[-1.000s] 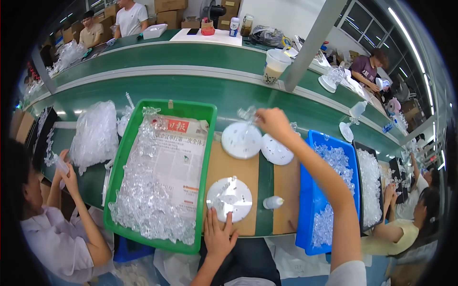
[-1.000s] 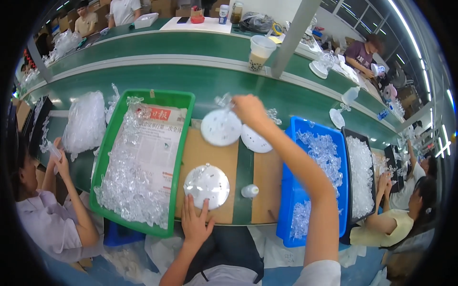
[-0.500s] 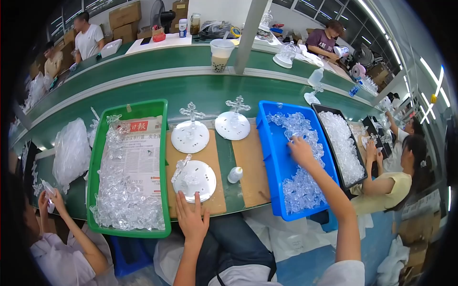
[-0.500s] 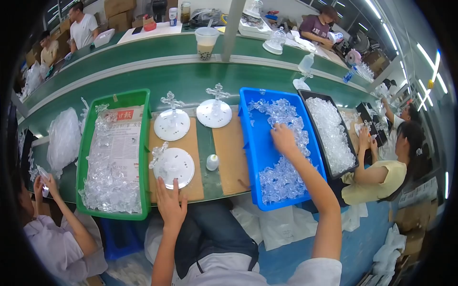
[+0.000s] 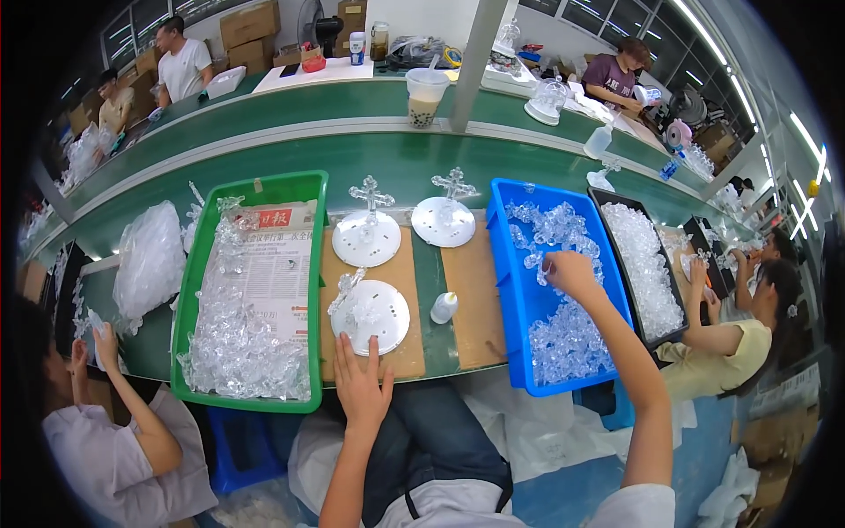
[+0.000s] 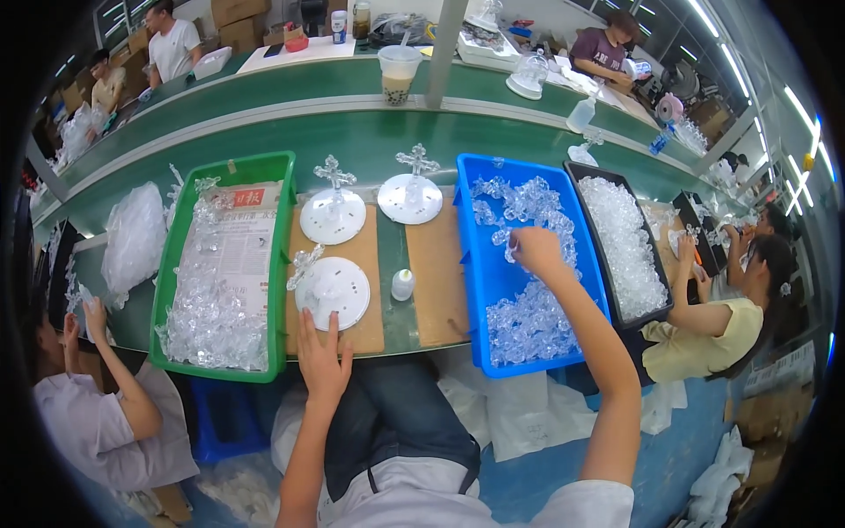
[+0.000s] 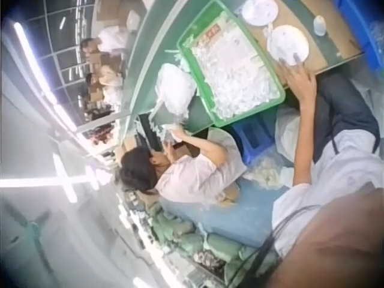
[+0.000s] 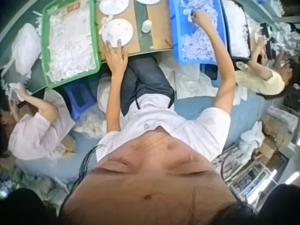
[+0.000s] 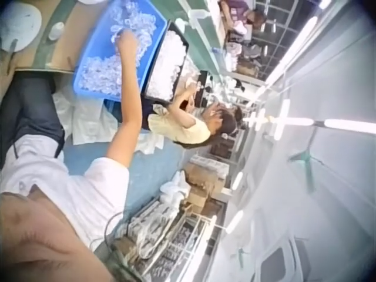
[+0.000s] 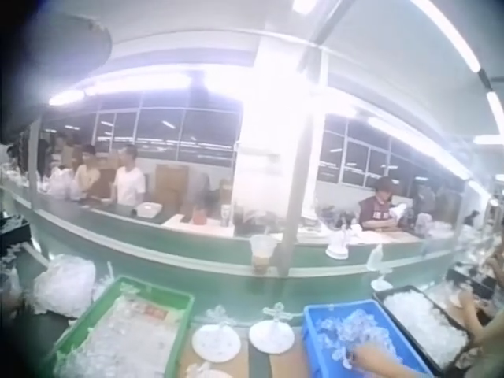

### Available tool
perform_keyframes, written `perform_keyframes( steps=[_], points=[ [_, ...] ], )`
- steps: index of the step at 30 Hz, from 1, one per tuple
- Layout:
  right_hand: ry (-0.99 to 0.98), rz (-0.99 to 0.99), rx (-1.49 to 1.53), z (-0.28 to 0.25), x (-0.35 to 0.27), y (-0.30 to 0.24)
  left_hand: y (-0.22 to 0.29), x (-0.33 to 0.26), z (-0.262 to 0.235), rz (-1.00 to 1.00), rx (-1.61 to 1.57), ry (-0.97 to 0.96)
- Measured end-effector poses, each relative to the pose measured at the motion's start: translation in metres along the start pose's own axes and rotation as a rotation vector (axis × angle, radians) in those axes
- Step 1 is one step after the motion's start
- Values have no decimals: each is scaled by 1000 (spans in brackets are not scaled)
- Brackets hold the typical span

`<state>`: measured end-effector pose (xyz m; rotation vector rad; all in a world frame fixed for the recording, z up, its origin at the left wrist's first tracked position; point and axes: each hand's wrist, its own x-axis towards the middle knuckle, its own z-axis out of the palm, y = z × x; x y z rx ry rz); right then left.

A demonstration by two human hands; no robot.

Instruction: Applying glue and attaching small crystalline plastic pieces to a base for assembly.

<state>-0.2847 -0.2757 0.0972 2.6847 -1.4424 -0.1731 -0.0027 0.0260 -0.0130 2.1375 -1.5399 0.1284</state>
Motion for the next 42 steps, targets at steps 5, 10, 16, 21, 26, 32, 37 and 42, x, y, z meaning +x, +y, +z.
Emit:
perform_keyframes(
  steps=[5, 10, 16, 21, 26, 32, 37, 42],
  points=[
    [320, -127, -35, 0, 13, 3, 3, 1, -2, -24, -27, 9],
    [47, -38, 55, 20, 28, -11, 1, 1, 0, -13, -48, 12],
    [408, -31, 651, -26, -22, -39, -2, -1, 1, -25, -62, 15],
    [287, -19, 1422, -60, -93, -152, -7, -4, 2, -20, -121, 51],
    [201, -199, 1411, -12, -78, -258, -2, 2, -2, 1, -174, 30],
    [325, -8, 1273, 33, -51, -290, -6, 1, -9, -17, -208, 11],
    [316, 158, 1183, 31, -40, -292, -4, 4, -9, -47, -238, 58],
    [345, 166, 1114, 31, -45, -294, -4, 7, -4, -118, -263, 143]
  ],
)
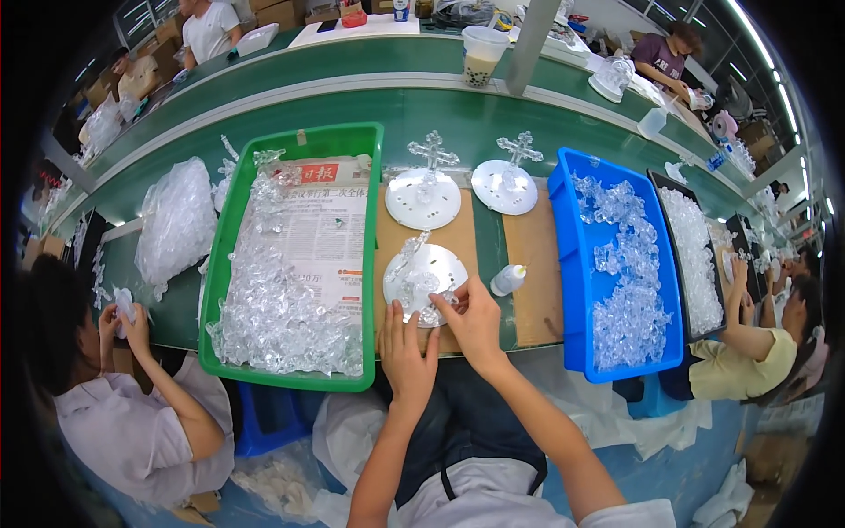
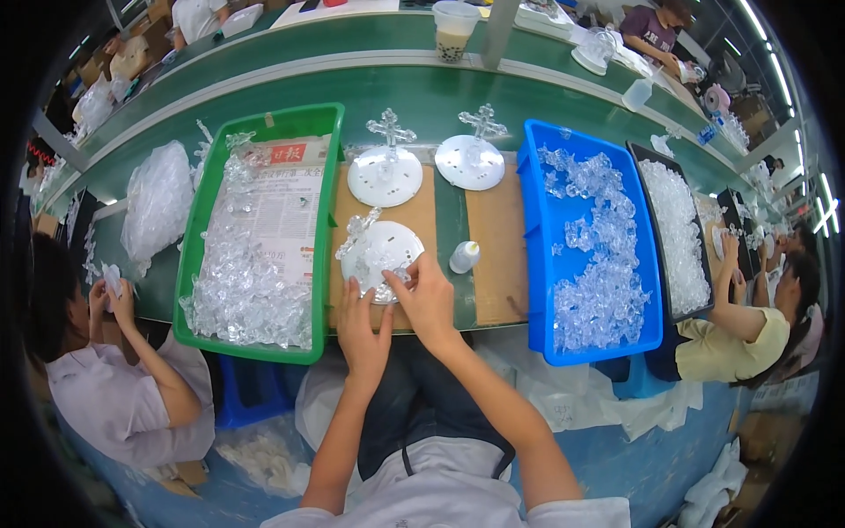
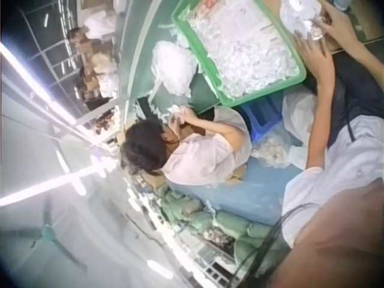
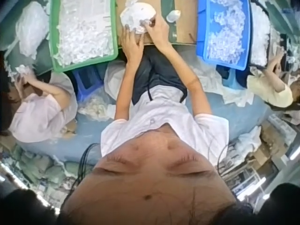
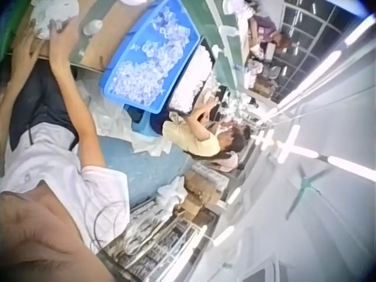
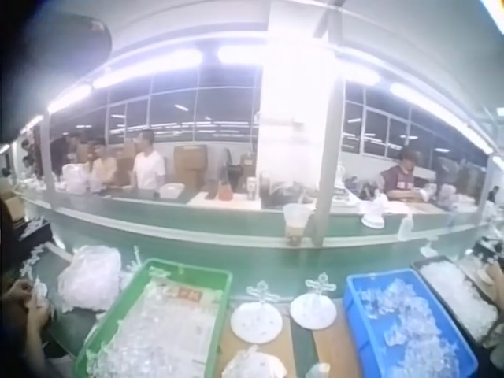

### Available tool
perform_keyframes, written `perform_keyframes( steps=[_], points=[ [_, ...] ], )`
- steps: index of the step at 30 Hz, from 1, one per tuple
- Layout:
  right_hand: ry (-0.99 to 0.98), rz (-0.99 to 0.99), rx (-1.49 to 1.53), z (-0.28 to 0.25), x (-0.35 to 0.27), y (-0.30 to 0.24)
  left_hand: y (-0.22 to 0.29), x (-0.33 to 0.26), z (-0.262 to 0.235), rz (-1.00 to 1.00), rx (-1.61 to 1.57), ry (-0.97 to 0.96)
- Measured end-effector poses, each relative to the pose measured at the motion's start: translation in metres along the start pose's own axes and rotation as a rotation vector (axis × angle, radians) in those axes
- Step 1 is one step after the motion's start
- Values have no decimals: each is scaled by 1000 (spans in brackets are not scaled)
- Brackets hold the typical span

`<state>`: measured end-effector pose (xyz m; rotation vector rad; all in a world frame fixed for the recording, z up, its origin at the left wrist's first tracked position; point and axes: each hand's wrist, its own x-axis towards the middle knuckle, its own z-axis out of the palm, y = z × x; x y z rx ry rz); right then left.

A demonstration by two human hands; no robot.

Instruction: Applying glue and attaching small crystalline plastic pieces to a base for assembly.

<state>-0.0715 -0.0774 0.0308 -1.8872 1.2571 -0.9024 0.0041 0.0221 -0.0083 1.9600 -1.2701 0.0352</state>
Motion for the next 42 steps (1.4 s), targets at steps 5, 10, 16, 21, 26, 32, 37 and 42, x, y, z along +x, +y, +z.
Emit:
perform_keyframes(
  steps=[5, 10, 16, 21, 26, 32, 37, 42],
  points=[
    [15, -179, -30, -11, 3, -3, 0, 3, 6, 11, 102, 70],
    [-210, -241, -56, -23, 9, 0, 2, 5, 8, -21, 116, 82],
    [-342, -322, -327, -21, 22, -16, -3, 5, 3, -9, 108, 63],
    [-419, -287, -428, -16, 30, -21, -6, 10, 0, -7, 160, 41],
    [-414, -323, -333, -31, 36, 4, -2, 14, 9, 38, 73, -31],
    [-280, -266, -314, -8, 10, 2, -35, 13, 10, 16, 175, 24],
    [58, -250, -96, -55, -34, 17, -16, 14, 9, 79, 190, -2],
    [445, -220, -99, -53, -26, 35, -23, 15, 5, 41, 222, -19]
  ],
)
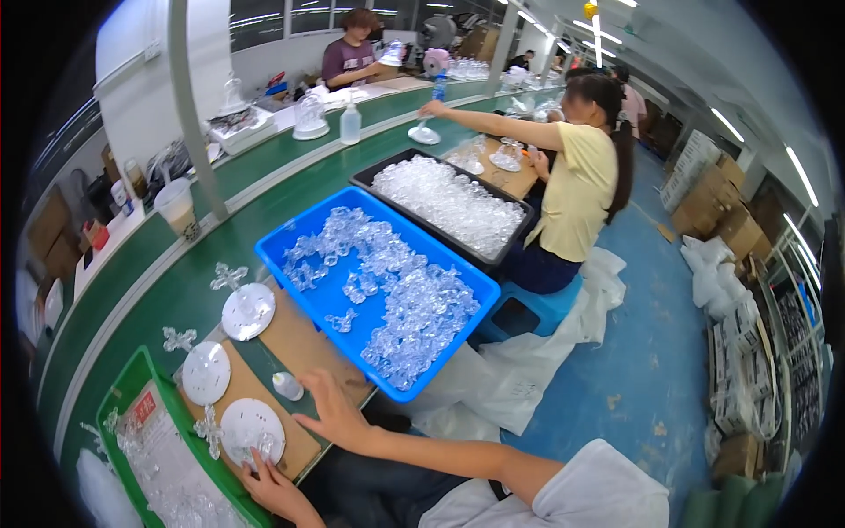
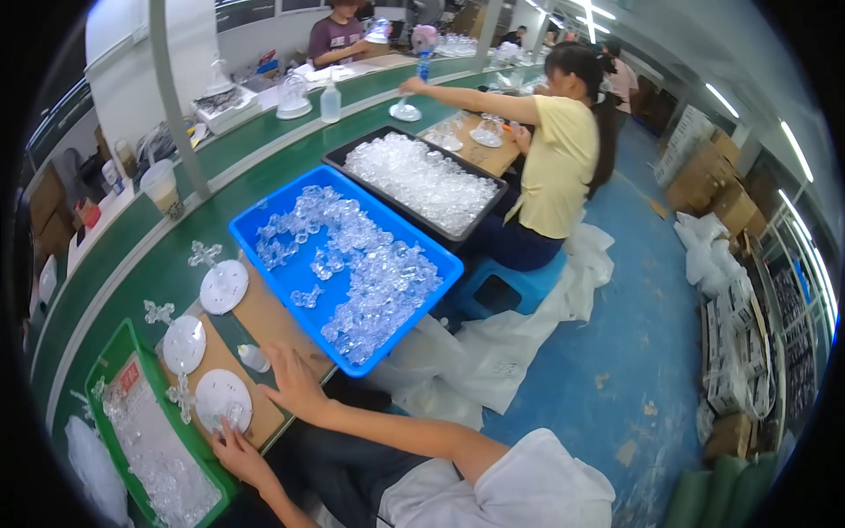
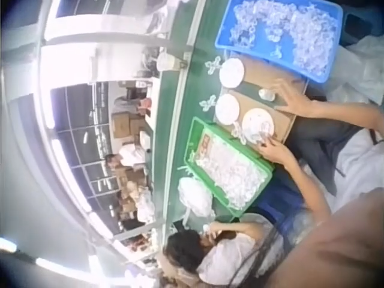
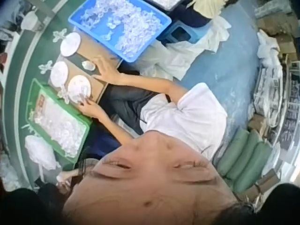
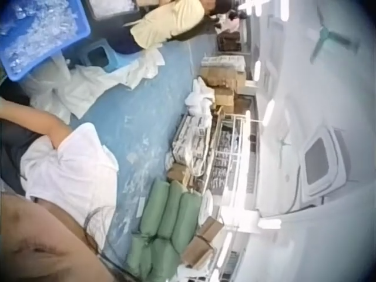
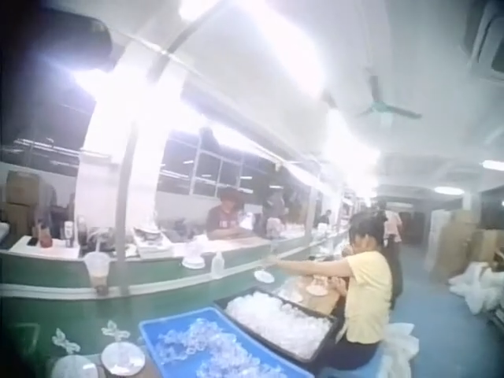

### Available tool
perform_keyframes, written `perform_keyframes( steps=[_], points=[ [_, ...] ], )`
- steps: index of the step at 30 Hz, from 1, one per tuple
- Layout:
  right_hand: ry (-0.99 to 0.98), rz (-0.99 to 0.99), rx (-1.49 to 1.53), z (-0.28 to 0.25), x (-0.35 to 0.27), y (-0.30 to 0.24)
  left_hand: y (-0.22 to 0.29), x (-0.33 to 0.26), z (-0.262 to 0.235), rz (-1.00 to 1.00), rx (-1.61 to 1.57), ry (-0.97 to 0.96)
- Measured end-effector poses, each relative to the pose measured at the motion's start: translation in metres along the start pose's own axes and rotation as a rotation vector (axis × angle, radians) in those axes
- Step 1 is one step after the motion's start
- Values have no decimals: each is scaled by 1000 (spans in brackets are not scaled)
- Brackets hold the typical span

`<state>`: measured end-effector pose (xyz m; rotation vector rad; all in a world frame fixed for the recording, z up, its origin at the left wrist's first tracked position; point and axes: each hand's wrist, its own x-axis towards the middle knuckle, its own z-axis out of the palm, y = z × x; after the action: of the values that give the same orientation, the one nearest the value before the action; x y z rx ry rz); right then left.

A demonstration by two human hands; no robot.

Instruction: Applying glue and attaching small crystalline plastic pieces to a base for assembly.

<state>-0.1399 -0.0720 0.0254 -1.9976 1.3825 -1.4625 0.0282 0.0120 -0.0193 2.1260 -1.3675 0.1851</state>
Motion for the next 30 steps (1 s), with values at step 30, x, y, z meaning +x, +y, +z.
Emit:
perform_keyframes(
  steps=[30],
  points=[
    [-563, -30, -6, -12, -25, -35, 31, 9, -21, -145, -112, -58]
  ],
)
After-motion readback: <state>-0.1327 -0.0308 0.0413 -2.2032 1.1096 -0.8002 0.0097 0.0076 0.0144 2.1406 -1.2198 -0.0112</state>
